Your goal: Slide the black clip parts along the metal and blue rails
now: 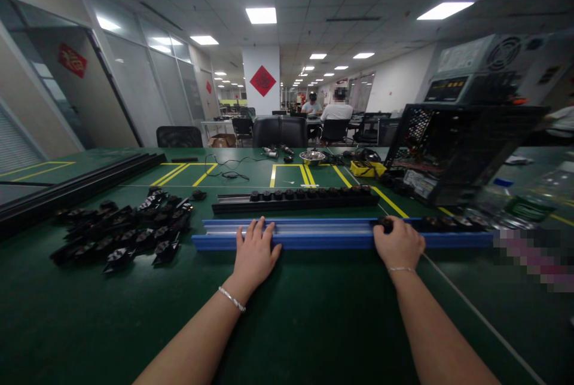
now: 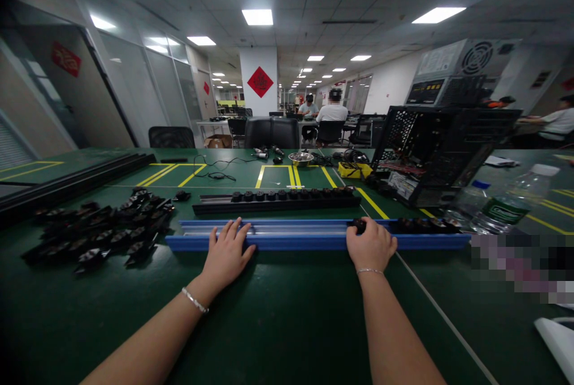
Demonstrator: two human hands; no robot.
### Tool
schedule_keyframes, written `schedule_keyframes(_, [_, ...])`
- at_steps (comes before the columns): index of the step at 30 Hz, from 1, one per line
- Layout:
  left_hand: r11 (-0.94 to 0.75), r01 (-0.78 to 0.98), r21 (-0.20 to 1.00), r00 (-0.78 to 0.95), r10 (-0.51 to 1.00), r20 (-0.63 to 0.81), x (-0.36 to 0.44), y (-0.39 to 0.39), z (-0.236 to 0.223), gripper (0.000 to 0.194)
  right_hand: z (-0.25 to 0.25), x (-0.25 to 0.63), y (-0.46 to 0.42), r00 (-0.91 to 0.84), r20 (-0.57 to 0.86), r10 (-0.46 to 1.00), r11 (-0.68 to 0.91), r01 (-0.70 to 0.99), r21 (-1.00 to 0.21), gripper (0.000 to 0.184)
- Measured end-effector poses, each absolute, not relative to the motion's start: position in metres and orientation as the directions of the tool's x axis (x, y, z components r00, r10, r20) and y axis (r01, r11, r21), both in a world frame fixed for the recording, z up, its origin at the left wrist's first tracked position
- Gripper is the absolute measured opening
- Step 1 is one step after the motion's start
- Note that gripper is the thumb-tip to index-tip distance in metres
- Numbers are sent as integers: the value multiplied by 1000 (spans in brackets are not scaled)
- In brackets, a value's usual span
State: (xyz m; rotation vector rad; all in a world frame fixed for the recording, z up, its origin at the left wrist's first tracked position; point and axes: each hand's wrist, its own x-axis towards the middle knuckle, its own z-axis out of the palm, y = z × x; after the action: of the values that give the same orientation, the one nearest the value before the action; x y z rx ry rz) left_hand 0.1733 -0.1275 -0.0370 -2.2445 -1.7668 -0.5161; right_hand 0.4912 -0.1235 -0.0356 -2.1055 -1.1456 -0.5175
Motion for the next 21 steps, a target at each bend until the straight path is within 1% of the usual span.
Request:
schedule_keyframes(7, [-237,971,43,201,896,397,173,-128,-35,52,-36,490,-122,508,617,601,-337,861,-381,32])
schedule_keyframes(11, [-241,969,50,203,897,393,173,-128,-34,53,-36,488,-122,481,614,626,-284,874,-394,31])
schedule_keyframes(18, [-236,970,49,200,902,383,173,-128,-33,53,-33,482,-121,419,586,694,-237,901,-364,31])
schedule_keyframes(21, [-237,971,41,203,899,389,173,-129,-34,52,-33,482,-121,411,589,696,-230,904,-359,32])
